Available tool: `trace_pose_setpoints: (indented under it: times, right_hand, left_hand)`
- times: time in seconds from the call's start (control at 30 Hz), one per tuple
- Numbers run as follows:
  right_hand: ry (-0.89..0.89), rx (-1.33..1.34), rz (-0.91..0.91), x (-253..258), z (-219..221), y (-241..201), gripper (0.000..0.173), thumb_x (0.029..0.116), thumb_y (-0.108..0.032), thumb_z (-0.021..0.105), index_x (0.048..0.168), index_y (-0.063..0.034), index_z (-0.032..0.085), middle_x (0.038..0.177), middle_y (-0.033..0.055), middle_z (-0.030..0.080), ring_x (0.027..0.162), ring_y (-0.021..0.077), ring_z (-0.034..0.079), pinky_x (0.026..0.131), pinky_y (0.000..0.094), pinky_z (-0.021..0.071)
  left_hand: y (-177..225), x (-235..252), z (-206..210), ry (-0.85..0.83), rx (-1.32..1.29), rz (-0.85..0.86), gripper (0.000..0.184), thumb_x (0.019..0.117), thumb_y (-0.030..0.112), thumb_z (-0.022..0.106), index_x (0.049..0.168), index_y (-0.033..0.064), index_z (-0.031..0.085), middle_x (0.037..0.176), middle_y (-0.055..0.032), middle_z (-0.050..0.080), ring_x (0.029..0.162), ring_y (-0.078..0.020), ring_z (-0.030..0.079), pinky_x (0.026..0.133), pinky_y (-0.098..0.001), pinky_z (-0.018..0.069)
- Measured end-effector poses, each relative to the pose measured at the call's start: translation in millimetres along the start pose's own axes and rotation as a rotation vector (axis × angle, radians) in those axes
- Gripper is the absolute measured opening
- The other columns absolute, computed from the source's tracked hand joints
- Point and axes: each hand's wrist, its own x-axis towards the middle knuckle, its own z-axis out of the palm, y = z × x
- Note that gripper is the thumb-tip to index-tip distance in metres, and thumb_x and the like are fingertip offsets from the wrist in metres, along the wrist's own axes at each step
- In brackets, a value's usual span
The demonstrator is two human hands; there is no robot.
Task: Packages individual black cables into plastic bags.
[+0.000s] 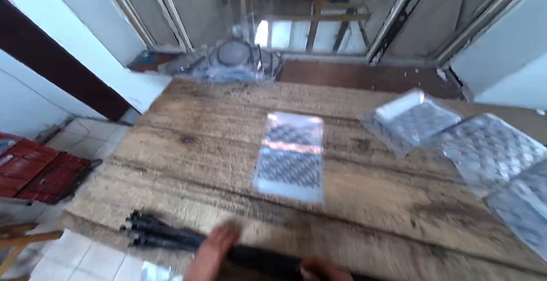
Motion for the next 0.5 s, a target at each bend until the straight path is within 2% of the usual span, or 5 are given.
trace_pose_setpoints:
  times: [0.07,0.17,0.23,0.33,0.5]
  right_hand:
    - [0.027,-0.169,-0.033,-11,-1,-2,0.024,0.1014,-0.015,0.061,0.120,-0.0033,0.070,0.102,0.0095,0.076,0.087,0.0217,0.075,0.083,0.0444,0.0619]
    - [0.110,-0.218,-0.118,-33,0,6,0.023,0.1025,-0.022,0.060,0.119,-0.0090,0.071,0.100,0.0030,0.075,0.084,0.0122,0.073,0.077,0.0338,0.0627]
    - [0.145,-0.180,-0.038,-52,1,16,0.024,0.1029,-0.022,0.059,0.119,-0.0078,0.071,0.101,0.0036,0.075,0.083,0.0123,0.074,0.076,0.0333,0.0635]
    - [0.132,-0.238,0.103,-79,4,36,0.027,0.1018,-0.021,0.060,0.122,-0.0056,0.070,0.099,0.0078,0.075,0.083,0.0182,0.073,0.080,0.0395,0.0610]
    - [0.073,0.004,0.181,-98,20,47,0.028,0.1020,-0.023,0.061,0.121,-0.0036,0.069,0.096,0.0048,0.075,0.081,0.0137,0.074,0.078,0.0337,0.0623]
  left_hand:
    - [1,15,-6,-0.070,-0.034,0.031,0.027,0.0956,0.024,0.071,0.115,0.0059,0.074,0.125,-0.0206,0.067,0.120,-0.0397,0.064,0.102,-0.0550,0.0522]
    - [13,2,-2,-0.049,-0.066,0.145,0.040,0.0853,0.047,0.078,0.105,0.0116,0.074,0.108,-0.0088,0.070,0.106,-0.0293,0.066,0.093,-0.0476,0.0562]
    - [8,-17,12,-0.044,-0.037,0.193,0.037,0.0864,0.042,0.077,0.107,0.0118,0.074,0.109,-0.0097,0.070,0.108,-0.0323,0.065,0.094,-0.0524,0.0548]
    - [-15,-29,39,0.121,0.136,0.287,0.034,0.1011,0.037,0.059,0.102,0.0073,0.074,0.102,-0.0134,0.071,0.100,-0.0350,0.069,0.088,-0.0521,0.0568]
    - [3,-15,26,0.236,0.121,0.241,0.028,0.1019,0.025,0.057,0.101,0.0029,0.073,0.096,-0.0133,0.072,0.092,-0.0329,0.072,0.084,-0.0488,0.0592]
